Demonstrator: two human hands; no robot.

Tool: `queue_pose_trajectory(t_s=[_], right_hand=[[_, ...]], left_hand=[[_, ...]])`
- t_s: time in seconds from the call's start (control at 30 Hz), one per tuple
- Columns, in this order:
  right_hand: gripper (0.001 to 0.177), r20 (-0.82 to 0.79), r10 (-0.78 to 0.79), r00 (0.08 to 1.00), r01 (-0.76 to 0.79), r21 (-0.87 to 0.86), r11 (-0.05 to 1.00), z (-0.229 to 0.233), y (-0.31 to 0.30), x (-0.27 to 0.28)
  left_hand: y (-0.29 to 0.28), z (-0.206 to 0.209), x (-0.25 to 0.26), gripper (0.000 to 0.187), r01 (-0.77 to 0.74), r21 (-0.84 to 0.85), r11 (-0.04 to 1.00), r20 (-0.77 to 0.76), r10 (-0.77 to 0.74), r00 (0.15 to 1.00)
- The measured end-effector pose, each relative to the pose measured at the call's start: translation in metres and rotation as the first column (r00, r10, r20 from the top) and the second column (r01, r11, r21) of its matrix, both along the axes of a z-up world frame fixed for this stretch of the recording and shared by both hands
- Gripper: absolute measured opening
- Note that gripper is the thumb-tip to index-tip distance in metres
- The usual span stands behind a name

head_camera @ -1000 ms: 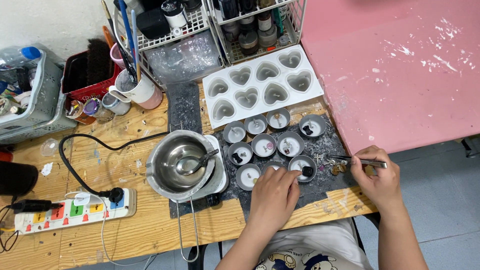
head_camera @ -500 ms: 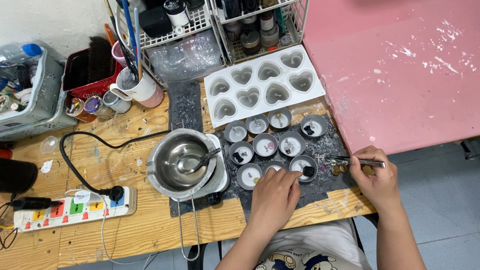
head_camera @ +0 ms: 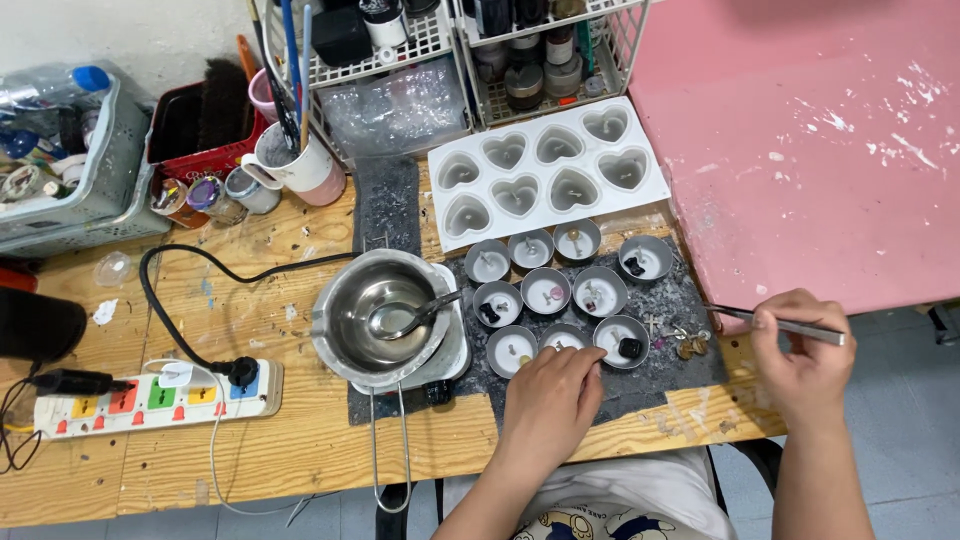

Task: Using tweezers to place small decorative elements into tealight candles and heart-shaped molds as part of a candle-making process.

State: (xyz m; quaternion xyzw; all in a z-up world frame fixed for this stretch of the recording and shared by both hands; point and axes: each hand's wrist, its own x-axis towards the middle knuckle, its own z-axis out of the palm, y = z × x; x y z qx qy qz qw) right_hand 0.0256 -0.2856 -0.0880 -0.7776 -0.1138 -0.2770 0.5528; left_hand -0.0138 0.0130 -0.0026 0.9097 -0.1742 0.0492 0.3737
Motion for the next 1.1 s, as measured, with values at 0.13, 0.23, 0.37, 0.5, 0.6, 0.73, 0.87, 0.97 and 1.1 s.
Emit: queue_pose_trajectory(t_s=[0.13,0.23,0.37,0.5,0.6,0.73,0.87,0.97,1.1], right_hand=[[0.018,0.016,0.047,0.999,-0.048,0.048,0.998,0.016,0.006,0.021],[0.017,-0.01,0.005,1.0,-0.006,-0.132,0.991,0.03,0.017,0.041],[0.016,-0.066,0.004,0.998,-0.029,-0.38,0.924,0.044,0.033,0.061],[0.017,-0.184,-0.015,0.983,-0.072,-0.459,0.885,0.049,0.039,0.066],[0.018,-0.207,-0.033,0.978,-0.063,-0.441,0.895,0.046,0.039,0.064],[0.018,-0.19,-0.032,0.981,-0.054,-0.429,0.902,0.045,0.036,0.062],[0.018,-0.129,-0.003,0.992,-0.047,-0.386,0.921,0.045,0.033,0.06],[0.017,-0.086,-0.012,0.996,-0.022,-0.377,0.926,0.04,0.03,0.061],[0.016,-0.075,-0.024,0.997,-0.009,-0.409,0.913,0.037,0.029,0.062]], left_hand=[[0.001,0.003,0.001,0.02,-0.015,0.022,1.0,-0.111,0.017,0.994],[0.001,0.003,0.001,0.021,-0.024,0.035,0.999,-0.034,0.025,0.999],[-0.001,0.005,0.006,0.022,-0.041,0.031,0.999,0.016,0.04,0.999],[-0.003,0.009,0.012,0.024,-0.038,0.026,0.999,0.041,0.037,0.998],[-0.006,0.006,0.014,0.024,-0.038,0.028,0.999,0.068,0.036,0.997],[-0.008,0.008,0.016,0.024,-0.03,0.026,0.999,0.055,0.028,0.998],[-0.009,0.008,0.018,0.024,-0.032,0.021,0.999,0.07,0.031,0.997],[-0.012,0.01,0.023,0.024,-0.04,0.035,0.999,0.095,0.037,0.995],[-0.021,0.007,0.036,0.026,-0.02,0.111,0.994,0.048,0.015,0.999]])
